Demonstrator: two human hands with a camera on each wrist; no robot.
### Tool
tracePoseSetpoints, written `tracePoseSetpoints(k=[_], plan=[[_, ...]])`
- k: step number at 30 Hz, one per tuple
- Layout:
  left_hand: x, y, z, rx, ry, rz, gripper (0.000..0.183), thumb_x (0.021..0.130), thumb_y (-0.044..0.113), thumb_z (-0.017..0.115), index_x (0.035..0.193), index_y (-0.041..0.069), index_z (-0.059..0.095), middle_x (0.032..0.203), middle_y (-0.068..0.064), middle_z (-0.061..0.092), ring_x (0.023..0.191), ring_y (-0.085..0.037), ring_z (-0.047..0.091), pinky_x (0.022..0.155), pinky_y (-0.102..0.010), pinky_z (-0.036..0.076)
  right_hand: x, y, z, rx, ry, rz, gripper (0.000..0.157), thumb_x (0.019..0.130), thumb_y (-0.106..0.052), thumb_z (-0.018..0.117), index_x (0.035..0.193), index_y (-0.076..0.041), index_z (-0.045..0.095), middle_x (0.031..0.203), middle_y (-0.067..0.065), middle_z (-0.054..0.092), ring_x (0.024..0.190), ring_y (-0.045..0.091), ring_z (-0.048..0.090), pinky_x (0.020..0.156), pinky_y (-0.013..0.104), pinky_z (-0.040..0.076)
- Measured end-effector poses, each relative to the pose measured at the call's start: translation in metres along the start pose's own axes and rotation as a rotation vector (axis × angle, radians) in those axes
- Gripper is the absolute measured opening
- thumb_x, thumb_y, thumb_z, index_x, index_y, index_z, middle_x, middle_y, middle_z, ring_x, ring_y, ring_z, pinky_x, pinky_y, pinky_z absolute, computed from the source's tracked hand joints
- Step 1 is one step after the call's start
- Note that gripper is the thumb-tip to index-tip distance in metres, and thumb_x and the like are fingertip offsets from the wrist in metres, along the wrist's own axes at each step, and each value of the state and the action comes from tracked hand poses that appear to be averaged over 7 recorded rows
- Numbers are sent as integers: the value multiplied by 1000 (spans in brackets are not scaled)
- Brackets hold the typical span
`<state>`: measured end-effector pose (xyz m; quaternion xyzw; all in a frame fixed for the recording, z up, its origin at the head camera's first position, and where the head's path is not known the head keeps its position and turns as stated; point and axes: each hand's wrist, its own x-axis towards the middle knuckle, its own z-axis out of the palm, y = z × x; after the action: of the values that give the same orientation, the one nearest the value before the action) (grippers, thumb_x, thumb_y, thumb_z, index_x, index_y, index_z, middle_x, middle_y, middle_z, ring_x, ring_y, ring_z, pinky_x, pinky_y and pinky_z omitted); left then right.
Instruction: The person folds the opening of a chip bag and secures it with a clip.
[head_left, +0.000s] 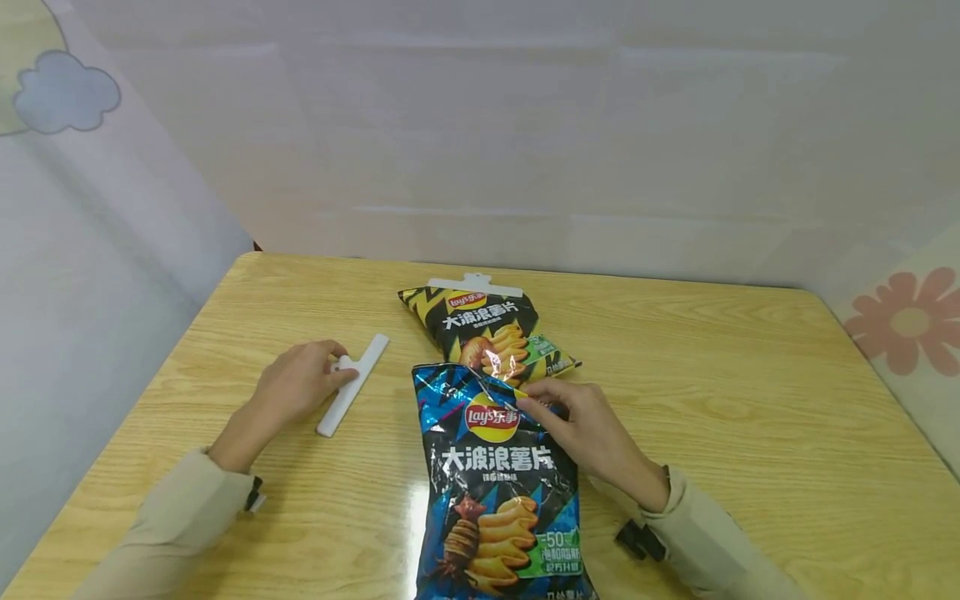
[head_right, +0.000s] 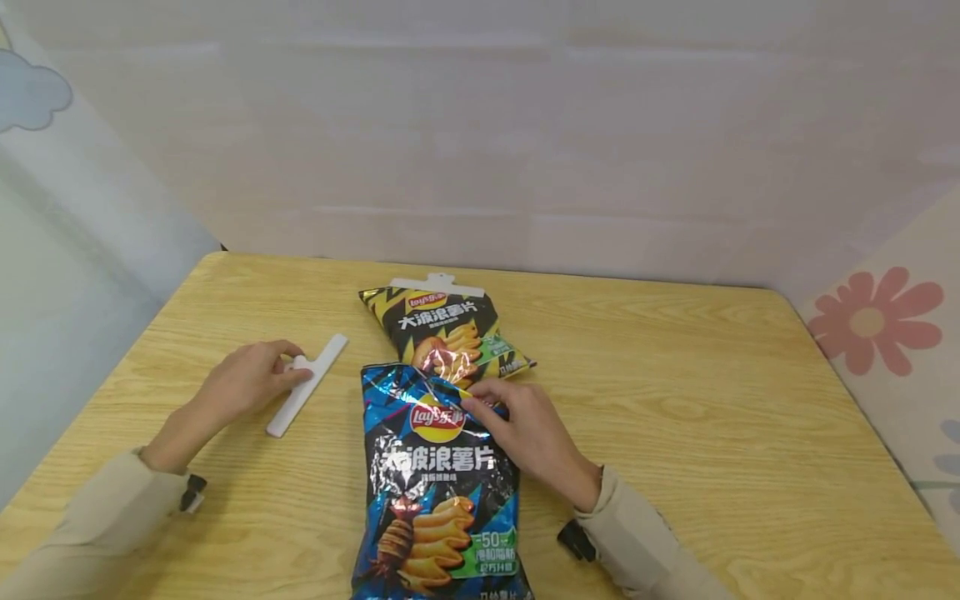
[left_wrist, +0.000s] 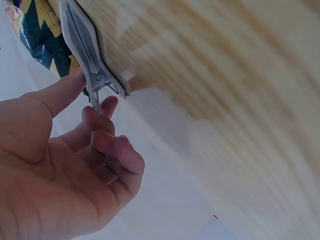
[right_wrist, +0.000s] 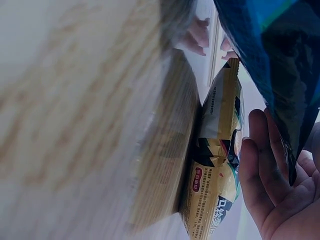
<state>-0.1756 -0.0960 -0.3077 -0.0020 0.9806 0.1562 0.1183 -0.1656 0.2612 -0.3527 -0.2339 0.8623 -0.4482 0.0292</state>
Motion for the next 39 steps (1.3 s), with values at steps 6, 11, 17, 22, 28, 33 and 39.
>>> tracePoseSetpoints(k=[6, 11, 17, 22, 28, 33, 39], plan=[[0, 0, 1, 15, 40, 11, 36, 96, 29, 66, 121, 3, 64, 88, -11, 59, 76, -23, 50, 57, -29, 39, 0, -1, -1, 7, -11, 16, 14, 95, -19, 67, 101, -9, 75, 94, 2, 76, 80, 7, 68, 70, 22, 54], [-2, 0, 1, -11, 26, 37, 31, 98, 29, 62, 122, 9, 60, 81, -6, 57, 67, -19, 47, 54, -28, 36, -1, -1, -1, 6, -16, 23, 15, 95, -20, 67, 103, -8, 75, 95, 2, 77, 81, 7, 68, 70, 22, 54], [-4, 2, 2, -52, 16, 49, 34, 102, 30, 56, 128, 7, 54, 72, -4, 53, 57, -16, 42, 51, -28, 33, -1, -1, 0, 3, -10, 21, 15, 95, -20, 68, 102, -9, 75, 94, 1, 76, 80, 7, 68, 70, 22, 53], [-3, 2, 0, -65, -3, 21, 49, 102, 31, 55, 133, -7, 51, 87, -13, 63, 65, -17, 52, 54, -28, 40, 0, 0, 0, 1, -8, 19, 15, 95, -20, 67, 102, -9, 74, 94, 1, 76, 80, 7, 68, 71, 23, 54], [-2, 0, 1, -70, -2, 46, 44, 105, 28, 49, 126, -10, 55, 78, -11, 61, 62, -17, 50, 55, -28, 40, 0, -1, 0, -3, -1, 17, 14, 95, -19, 68, 102, -9, 74, 94, 1, 76, 80, 7, 68, 71, 23, 54], [-2, 2, 1, -91, -9, 50, 42, 106, 29, 46, 127, -6, 53, 78, -10, 60, 63, -17, 50, 57, -29, 40, 0, -1, 0, 7, -9, 15, 15, 95, -20, 67, 102, -9, 74, 93, 2, 76, 79, 6, 67, 70, 22, 54], [-4, 4, 0, -87, 3, 5, 46, 104, 35, 51, 123, -6, 57, 96, -16, 67, 74, -19, 57, 62, -27, 44, 0, -1, -1, 30, -8, -1, 14, 95, -18, 67, 102, -9, 74, 93, 3, 76, 77, 4, 66, 68, 22, 53]])
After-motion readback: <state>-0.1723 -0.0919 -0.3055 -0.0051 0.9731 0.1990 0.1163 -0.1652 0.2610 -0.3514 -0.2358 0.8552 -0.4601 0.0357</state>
